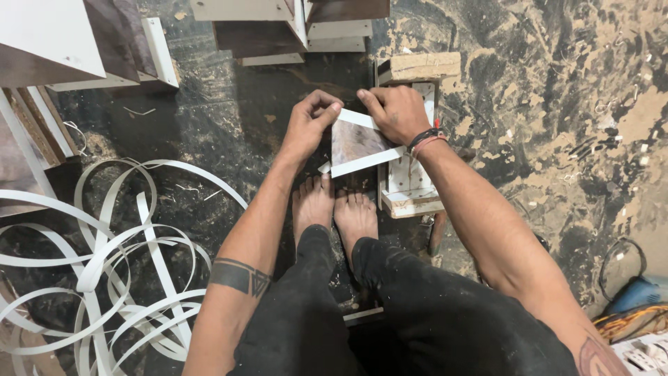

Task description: The person kneels on the workshop floor and applies white edge banding tape to the edges of small triangular wood panels. They press the tape with a hand-held iron, fold it over the panel edge, and trim off the excess strip, repeating the process on additional panels.

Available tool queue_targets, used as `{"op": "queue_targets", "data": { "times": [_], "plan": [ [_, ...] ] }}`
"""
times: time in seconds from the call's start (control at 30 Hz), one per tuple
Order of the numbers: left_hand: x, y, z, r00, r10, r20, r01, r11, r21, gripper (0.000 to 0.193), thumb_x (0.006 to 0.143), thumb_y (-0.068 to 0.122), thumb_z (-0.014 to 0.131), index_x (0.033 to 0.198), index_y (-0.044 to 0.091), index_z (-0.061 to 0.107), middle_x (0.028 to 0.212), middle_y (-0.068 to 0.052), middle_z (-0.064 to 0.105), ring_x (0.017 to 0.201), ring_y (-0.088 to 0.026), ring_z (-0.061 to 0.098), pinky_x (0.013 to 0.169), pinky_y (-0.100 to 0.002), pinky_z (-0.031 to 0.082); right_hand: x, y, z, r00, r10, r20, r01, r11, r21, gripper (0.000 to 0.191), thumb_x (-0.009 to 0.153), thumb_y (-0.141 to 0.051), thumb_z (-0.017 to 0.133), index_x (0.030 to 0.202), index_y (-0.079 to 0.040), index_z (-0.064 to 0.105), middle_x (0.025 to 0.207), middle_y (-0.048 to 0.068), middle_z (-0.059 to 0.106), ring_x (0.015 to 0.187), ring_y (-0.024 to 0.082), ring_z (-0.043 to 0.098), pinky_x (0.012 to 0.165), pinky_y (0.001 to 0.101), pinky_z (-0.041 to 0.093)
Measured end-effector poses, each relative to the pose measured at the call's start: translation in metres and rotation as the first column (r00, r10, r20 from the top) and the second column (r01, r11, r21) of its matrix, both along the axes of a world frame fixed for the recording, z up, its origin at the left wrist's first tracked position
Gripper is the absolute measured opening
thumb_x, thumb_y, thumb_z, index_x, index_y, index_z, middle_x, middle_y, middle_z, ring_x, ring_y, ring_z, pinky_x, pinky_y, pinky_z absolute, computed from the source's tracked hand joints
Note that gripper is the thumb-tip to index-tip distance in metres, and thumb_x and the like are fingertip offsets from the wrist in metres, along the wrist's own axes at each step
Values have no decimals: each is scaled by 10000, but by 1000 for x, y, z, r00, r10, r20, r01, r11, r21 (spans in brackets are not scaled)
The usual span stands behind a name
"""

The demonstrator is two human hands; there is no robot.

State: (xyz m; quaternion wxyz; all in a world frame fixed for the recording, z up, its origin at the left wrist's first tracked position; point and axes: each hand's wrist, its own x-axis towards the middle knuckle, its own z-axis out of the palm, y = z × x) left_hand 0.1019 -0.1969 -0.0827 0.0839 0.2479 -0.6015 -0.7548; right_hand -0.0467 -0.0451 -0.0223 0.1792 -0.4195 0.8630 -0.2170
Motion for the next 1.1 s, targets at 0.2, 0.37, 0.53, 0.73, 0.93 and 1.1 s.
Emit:
{"op": "queue_targets", "data": {
  "times": [0.2,0.37,0.53,0.73,0.93,1.1],
  "plan": [
    [6,13,22,989,85,121,-38,936,-349,167,966,202,707,1046,64,655,859,-47,726,796,-115,692,737,-304,537,14,-27,4,949,147,-278,-132,989,74,449,1085,-384,536,810,-89,733,616,171,661,538,377,646,516,501,490],
    [12,12,24,996,86,34,-72,951,-300,167,992,187,680,1057,45,621,882,-59,713,834,-128,684,778,-311,549,17,-53,-8,943,142,-301,-133,990,50,425,1048,-421,574,787,-120,722,604,185,653,518,387,636,474,491,474],
    [13,11,14,995,86,59,-72,975,-210,158,1006,183,674,1061,36,652,863,-44,703,834,-78,615,778,-282,528,6,-38,-15,937,145,-319,-163,986,-30,430,1076,-403,575,793,-104,702,596,161,644,525,371,627,508,487,468],
    [5,10,-2,997,79,-25,-82,988,-134,136,1014,170,672,1057,42,677,907,5,682,831,-60,582,771,-247,494,-11,7,-3,981,34,-192,-56,992,-112,375,1085,-330,576,835,-94,726,642,166,642,575,374,632,547,486,467],
    [4,10,-16,993,77,-91,-92,981,-170,140,1022,164,674,1074,35,678,946,6,680,882,-52,581,804,-246,492,-12,20,-8,996,-86,19,88,968,-235,434,1101,-310,550,783,-46,680,683,164,642,633,335,653,589,447,473],
    [3,12,-9,998,64,-18,-65,993,-99,145,1014,183,673,1070,49,675,931,10,680,852,-58,592,785,-246,501,-9,24,-19,934,-257,250,322,907,-272,554,1106,-387,488,715,-41,673,614,92,639,576,220,644,568,374,477]
  ]
}}
